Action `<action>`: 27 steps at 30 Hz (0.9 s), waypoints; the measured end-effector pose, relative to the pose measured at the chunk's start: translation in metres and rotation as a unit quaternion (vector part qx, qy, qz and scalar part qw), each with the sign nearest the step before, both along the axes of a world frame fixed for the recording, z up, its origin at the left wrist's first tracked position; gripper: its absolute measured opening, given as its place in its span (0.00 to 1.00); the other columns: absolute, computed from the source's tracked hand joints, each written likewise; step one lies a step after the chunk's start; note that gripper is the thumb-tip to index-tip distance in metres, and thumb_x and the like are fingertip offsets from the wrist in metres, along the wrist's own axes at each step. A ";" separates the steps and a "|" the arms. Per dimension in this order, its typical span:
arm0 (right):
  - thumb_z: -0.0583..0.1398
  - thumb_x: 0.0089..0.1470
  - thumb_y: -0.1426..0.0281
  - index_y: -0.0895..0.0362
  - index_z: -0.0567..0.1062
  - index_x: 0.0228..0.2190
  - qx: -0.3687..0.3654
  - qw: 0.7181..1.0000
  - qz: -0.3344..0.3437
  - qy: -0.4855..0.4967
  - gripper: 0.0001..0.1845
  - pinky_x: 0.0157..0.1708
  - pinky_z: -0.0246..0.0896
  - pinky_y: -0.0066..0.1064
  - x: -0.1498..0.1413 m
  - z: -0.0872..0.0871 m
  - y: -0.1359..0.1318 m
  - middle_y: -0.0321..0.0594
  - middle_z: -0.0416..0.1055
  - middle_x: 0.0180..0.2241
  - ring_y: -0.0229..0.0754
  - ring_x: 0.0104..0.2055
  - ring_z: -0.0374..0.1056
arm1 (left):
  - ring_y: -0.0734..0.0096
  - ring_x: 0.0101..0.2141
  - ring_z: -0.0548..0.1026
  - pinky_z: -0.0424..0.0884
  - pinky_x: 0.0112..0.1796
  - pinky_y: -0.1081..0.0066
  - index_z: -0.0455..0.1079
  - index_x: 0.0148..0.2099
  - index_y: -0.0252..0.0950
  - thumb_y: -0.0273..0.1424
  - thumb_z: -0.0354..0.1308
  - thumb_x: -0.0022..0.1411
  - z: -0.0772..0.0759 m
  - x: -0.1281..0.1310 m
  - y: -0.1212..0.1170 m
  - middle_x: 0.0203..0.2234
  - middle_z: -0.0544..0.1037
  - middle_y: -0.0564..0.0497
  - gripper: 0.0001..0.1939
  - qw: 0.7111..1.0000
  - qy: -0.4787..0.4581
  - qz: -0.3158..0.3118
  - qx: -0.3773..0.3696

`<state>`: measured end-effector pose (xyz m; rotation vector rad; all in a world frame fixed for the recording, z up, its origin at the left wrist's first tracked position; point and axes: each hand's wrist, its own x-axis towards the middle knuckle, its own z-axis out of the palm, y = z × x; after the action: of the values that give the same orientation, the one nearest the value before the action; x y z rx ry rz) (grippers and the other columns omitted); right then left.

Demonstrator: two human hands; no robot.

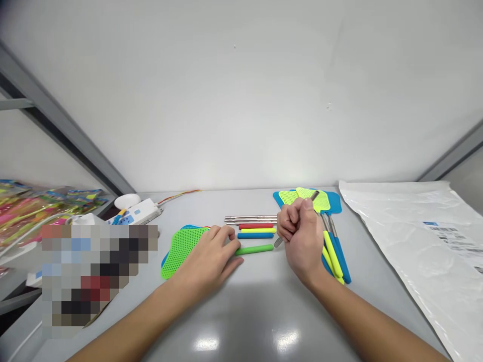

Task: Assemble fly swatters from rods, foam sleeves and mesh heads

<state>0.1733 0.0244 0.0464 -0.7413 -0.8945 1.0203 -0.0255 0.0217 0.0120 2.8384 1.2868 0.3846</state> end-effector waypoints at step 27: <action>0.48 0.63 0.50 0.54 0.58 0.20 0.045 0.996 0.061 0.036 0.27 0.14 0.42 0.24 -0.021 0.034 -0.025 0.28 0.46 0.16 0.32 0.16 0.42 | 0.67 0.40 0.72 0.68 0.42 0.66 0.68 0.39 0.38 0.38 0.58 0.65 -0.005 0.027 -0.019 0.38 0.75 0.49 0.08 0.918 -0.360 -0.091 -0.139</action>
<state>0.1525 -0.0007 0.0801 -0.5761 -0.9252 1.1008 0.0013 0.0029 0.0074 2.2011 0.8310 1.0168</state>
